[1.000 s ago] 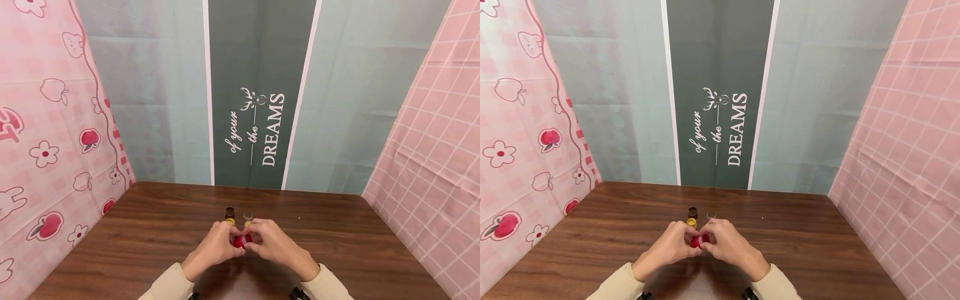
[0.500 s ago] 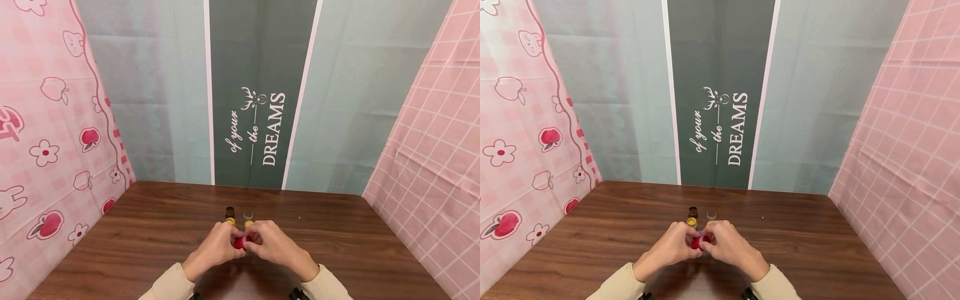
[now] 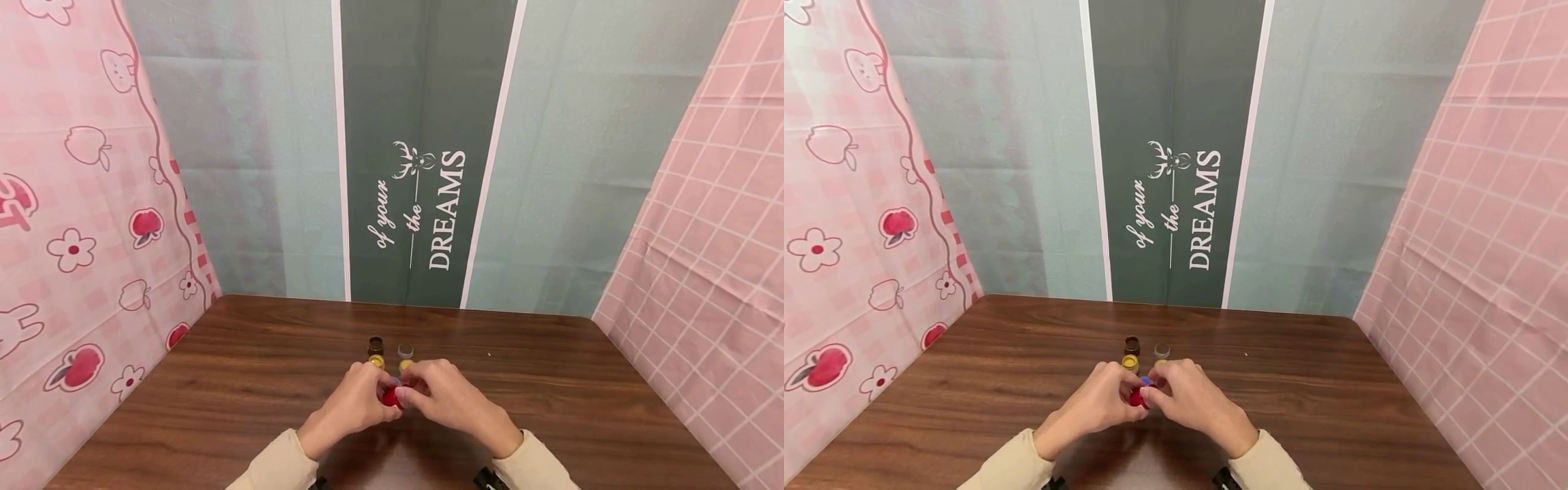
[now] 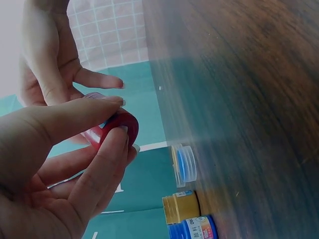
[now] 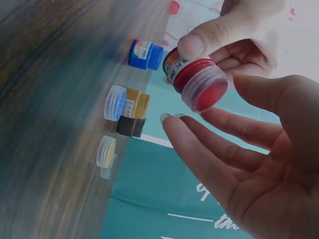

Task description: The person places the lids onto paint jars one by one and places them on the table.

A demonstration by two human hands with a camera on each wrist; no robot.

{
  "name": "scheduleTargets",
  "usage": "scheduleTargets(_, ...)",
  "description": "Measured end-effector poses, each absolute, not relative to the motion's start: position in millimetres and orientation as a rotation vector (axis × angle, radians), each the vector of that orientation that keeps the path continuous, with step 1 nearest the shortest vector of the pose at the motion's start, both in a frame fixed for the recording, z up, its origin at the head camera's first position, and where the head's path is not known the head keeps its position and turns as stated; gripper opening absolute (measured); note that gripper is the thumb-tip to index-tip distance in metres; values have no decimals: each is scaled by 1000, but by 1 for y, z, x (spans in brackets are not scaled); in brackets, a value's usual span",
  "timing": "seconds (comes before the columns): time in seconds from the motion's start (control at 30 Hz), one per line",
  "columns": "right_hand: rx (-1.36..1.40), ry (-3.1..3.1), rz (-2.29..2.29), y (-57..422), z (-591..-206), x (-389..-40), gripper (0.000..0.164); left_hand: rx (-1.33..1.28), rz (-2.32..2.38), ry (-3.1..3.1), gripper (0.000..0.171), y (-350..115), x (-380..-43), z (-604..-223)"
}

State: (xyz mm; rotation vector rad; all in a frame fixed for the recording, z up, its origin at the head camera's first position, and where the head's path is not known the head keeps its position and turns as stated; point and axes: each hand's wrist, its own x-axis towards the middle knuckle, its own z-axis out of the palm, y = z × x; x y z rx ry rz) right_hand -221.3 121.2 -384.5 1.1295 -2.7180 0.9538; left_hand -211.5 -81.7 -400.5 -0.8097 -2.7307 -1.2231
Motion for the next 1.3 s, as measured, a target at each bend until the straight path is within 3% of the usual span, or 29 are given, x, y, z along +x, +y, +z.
scheduleTargets(0.53,1344,-2525,1033,122,-384,-222,28,-820,-1216,-2704,19,-87,-213,-396)
scheduleTargets(1.3,1354,-2580,1040,122,-385,-223,26,-805,-1261,-2724,19,-85,-210,-396)
